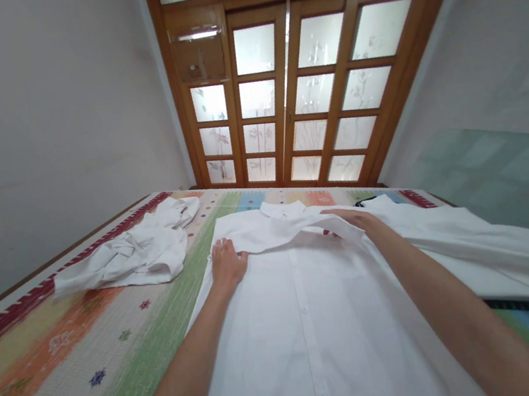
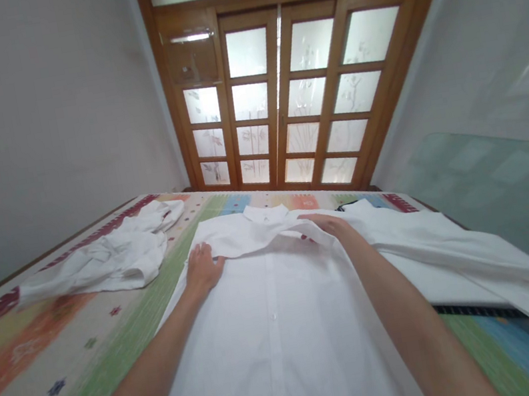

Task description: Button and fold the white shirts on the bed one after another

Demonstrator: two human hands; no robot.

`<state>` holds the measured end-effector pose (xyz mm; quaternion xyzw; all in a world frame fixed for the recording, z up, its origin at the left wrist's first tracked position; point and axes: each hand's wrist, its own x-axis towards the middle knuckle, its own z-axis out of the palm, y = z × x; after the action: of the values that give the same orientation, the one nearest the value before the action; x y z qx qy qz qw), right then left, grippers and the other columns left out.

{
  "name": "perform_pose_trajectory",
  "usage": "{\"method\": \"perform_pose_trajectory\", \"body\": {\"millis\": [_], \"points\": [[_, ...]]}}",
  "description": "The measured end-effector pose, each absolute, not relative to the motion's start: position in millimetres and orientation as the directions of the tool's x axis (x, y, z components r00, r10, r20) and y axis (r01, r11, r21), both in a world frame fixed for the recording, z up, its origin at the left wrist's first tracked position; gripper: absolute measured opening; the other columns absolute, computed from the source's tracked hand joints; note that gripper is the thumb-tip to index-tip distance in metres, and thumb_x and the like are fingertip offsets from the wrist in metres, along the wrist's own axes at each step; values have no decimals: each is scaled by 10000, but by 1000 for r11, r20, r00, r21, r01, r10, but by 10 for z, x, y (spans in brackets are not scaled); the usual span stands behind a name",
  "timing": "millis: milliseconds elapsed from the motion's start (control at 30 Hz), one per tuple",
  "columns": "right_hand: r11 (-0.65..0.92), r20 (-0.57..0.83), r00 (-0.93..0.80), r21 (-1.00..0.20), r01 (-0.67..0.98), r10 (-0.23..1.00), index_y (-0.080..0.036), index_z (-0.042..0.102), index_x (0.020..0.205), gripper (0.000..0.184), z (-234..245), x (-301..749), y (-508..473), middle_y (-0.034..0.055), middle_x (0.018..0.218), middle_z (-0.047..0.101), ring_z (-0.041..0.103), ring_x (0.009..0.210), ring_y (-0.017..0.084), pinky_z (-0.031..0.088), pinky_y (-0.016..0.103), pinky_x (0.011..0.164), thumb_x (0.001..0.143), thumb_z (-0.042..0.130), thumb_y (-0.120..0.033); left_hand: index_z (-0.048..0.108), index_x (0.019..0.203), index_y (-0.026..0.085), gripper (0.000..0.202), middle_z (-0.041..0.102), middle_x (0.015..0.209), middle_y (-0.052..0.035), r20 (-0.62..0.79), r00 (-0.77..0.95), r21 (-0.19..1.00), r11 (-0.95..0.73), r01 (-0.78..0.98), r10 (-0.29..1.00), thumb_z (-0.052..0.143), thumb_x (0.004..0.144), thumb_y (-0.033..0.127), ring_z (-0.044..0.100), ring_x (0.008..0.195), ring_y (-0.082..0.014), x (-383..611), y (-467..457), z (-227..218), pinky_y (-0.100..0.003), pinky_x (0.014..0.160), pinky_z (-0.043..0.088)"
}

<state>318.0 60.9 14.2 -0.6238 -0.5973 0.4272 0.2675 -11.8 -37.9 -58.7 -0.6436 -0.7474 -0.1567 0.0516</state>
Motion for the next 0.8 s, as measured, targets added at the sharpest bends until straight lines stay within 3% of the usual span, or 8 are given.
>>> {"method": "perform_pose_trajectory", "body": {"millis": [67, 133, 267, 333, 467, 533, 633, 800], "points": [[-166, -248, -42, -755, 635, 968, -149, 667, 798, 108, 171, 3274, 625, 59, 693, 646, 604, 648, 195, 485, 306, 635, 729, 688, -229, 478, 1320, 39, 541, 464, 1453, -203, 274, -166, 167, 123, 978, 947, 433, 898, 374, 338, 1407, -303, -122, -375, -588, -391, 1168, 240], [-119, -164, 22, -612, 782, 986, -155, 677, 834, 168, 190, 3327, 658, 58, 770, 668, 623, 768, 216, 471, 309, 722, 670, 711, -133, 486, 1309, 45, 534, 470, 1448, -200, 270, -159, 163, 118, 980, 950, 427, 899, 382, 343, 1403, -305, -126, -377, -587, -392, 1161, 244], [-24, 196, 41, -89, 996, 980, -187, 657, 1070, 257, 119, 3317, 664, 98, 1038, 683, 588, 1051, 273, 410, 399, 910, 819, 607, -195, 530, 1258, 81, 524, 513, 1410, -181, 280, -126, 145, 88, 986, 952, 466, 874, 432, 382, 1370, -315, -128, -403, -572, -395, 1137, 269], [-17, 241, 2, 60, 998, 971, -178, 636, 1148, 288, 41, 3271, 633, 139, 1165, 646, 541, 1138, 302, 390, 442, 940, 883, 533, -225, 547, 1237, 106, 517, 536, 1385, -166, 284, -105, 136, 69, 988, 953, 482, 863, 456, 403, 1346, -323, -129, -423, -553, -411, 1115, 292], [-51, 45, 46, 120, 991, 998, -128, 598, 1248, 376, -81, 3226, 614, 203, 1295, 568, 529, 1181, 317, 428, 423, 911, 927, 429, -226, 578, 1186, 163, 436, 620, 1272, -129, 276, -99, 139, 62, 988, 956, 428, 902, 458, 510, 1232, -305, -148, -411, -461, -423, 1028, 365], [-48, -61, 56, 129, 991, 997, -93, 612, 1237, 384, -102, 3263, 648, 226, 1291, 567, 542, 1177, 324, 443, 407, 902, 910, 448, -209, 593, 1154, 174, 448, 657, 1201, -122, 252, -133, 158, 95, 983, 959, 340, 942, 478, 569, 1142, -295, -184, -331, -391, -429, 967, 405], [17, -111, -3, 126, 992, 994, -81, 665, 1162, 348, -102, 3370, 730, 224, 1238, 608, 564, 1158, 313, 452, 371, 903, 851, 534, -166, 598, 1162, 150, 494, 659, 1195, -139, 228, -145, 161, 110, 981, 963, 252, 972, 449, 586, 1107, -294, -283, -79, -299, -430, 939, 427], [60, -138, -50, 73, 996, 989, -118, 709, 1070, 309, -83, 3539, 842, 168, 1107, 694, 636, 1035, 269, 477, 297, 834, 770, 636, -132, 547, 1282, 133, 473, 517, 1419, -136, 137, 148, 11, -150, 989, 980, 494, 864, 347, 462, 1294, -298, -443, 529, -256, -400, 1089, 325]]}}
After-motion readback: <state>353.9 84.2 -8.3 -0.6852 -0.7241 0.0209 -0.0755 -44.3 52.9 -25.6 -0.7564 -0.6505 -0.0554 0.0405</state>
